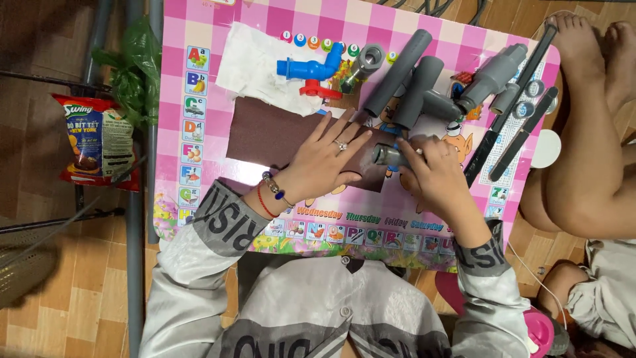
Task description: Sanding the edges of PVC pipe fittings using sandpaper to prepare them for assembly.
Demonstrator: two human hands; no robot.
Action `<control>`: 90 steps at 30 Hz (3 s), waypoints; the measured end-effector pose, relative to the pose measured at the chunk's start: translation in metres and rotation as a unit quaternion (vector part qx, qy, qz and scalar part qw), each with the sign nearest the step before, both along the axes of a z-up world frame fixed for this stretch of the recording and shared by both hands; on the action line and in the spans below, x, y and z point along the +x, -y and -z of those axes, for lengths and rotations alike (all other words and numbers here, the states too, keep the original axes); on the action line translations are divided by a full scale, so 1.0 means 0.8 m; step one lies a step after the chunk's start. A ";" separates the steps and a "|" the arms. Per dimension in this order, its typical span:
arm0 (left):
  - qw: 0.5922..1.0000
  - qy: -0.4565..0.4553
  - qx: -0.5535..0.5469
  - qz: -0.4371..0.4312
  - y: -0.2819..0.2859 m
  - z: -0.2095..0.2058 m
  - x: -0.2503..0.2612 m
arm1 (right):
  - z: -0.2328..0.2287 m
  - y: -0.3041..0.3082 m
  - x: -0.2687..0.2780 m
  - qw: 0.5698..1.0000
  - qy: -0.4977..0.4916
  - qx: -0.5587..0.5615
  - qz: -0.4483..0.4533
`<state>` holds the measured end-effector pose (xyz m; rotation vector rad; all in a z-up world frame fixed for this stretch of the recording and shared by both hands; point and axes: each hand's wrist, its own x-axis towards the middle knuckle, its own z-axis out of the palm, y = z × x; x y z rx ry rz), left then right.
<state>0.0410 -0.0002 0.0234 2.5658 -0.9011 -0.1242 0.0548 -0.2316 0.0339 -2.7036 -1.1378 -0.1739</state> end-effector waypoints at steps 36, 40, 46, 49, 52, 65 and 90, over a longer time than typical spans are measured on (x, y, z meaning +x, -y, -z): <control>0.999 0.029 0.025 -0.002 0.000 0.023 -0.001 | 0.045 0.024 -0.024 0.980 0.141 -0.041 -0.134; 0.999 0.036 0.035 -0.001 0.001 0.024 -0.001 | 0.037 0.022 0.002 0.977 0.160 -0.049 -0.130; 0.999 0.024 0.027 -0.004 0.001 0.021 -0.001 | 0.052 0.034 0.005 0.984 0.140 -0.015 -0.112; 0.999 0.026 0.030 0.001 0.001 0.022 -0.003 | 0.045 0.031 -0.005 0.978 0.152 -0.024 -0.138; 0.999 0.030 0.033 0.004 0.000 0.023 -0.004 | 0.051 0.030 0.019 0.978 0.160 -0.026 -0.129; 0.980 0.050 -0.096 -0.167 -0.124 -0.032 0.056 | -0.022 -0.030 0.038 0.533 -0.617 0.534 0.225; 0.829 0.175 -0.455 -0.274 0.004 -0.085 0.012 | 0.017 -0.045 0.025 0.497 -0.649 0.576 -0.019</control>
